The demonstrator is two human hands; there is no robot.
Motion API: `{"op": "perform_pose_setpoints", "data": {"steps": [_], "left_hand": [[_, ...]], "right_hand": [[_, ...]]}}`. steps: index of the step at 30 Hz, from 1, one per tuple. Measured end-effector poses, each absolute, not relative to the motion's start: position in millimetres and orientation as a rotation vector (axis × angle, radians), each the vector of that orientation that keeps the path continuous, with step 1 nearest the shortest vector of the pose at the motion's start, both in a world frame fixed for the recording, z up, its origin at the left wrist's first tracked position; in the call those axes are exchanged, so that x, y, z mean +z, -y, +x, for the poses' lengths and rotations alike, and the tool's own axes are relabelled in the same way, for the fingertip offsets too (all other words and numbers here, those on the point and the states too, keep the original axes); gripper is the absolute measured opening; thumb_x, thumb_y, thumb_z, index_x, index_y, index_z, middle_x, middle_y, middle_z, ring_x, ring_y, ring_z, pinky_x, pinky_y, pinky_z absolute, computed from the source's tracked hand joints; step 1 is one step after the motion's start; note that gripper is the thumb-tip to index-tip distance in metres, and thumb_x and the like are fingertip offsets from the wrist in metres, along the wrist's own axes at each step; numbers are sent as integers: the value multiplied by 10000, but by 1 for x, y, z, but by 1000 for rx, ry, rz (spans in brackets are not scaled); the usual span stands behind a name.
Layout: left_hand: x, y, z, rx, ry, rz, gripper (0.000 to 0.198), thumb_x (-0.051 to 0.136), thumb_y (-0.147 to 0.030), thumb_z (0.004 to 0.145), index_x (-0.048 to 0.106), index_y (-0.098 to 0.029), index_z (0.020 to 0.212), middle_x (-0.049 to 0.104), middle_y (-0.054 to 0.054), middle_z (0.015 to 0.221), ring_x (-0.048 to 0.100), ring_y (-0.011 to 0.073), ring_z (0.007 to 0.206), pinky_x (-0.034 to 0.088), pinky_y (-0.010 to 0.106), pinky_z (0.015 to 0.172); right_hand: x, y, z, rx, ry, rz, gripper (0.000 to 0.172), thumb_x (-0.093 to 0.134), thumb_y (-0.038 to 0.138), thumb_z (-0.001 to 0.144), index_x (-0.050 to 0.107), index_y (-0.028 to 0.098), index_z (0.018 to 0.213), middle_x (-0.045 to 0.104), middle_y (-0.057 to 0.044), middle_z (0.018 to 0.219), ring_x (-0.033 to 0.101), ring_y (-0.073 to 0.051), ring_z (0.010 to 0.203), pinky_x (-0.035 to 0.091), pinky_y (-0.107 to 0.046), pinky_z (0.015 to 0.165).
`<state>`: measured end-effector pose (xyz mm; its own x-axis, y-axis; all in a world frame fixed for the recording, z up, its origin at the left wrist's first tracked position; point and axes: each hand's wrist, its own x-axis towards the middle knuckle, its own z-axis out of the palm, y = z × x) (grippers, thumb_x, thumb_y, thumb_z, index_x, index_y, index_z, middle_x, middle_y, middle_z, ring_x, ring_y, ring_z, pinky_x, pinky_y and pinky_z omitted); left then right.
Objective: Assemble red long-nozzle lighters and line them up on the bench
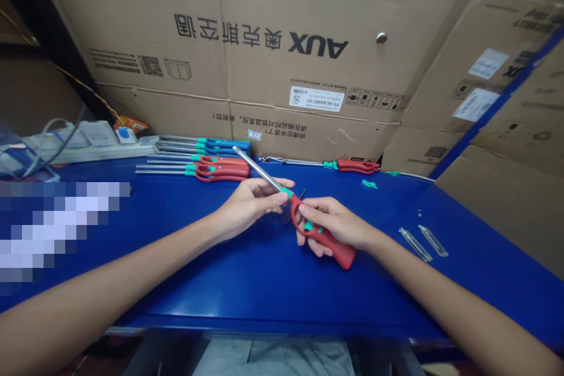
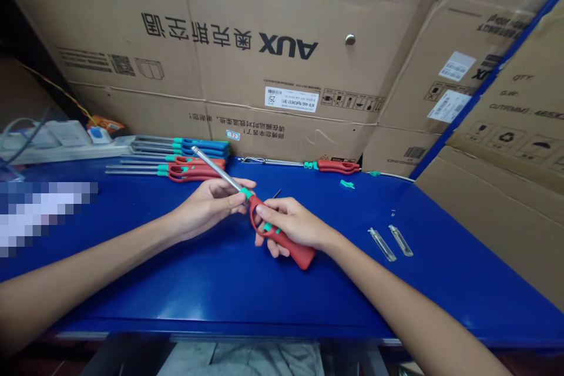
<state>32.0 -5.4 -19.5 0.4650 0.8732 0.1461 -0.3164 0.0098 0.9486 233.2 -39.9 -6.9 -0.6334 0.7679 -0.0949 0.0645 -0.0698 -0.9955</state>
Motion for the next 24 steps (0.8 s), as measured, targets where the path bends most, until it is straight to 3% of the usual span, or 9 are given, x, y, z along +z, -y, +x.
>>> {"op": "perform_pose_setpoints", "data": {"steps": [8, 24], "left_hand": [[-24, 7, 33, 1018, -612, 1451, 290, 828, -366, 660, 735, -121, 784, 685, 34, 674, 592, 120, 612, 465, 243, 621], [-26, 16, 39, 1088, -628, 1446, 313, 800, -428, 680, 696, -133, 704, 627, 3, 621, 529, 95, 569, 408, 221, 562]], "right_hand": [[-3, 48, 231, 1889, 1651, -892, 338, 571, 498, 885, 478, 173, 871, 632, 26, 586, 462, -56, 291, 316, -145, 283], [-5, 53, 222, 1722, 1757, -953, 347, 520, 521, 901, 423, 197, 822, 571, 57, 571, 414, -37, 288, 340, -148, 282]]}}
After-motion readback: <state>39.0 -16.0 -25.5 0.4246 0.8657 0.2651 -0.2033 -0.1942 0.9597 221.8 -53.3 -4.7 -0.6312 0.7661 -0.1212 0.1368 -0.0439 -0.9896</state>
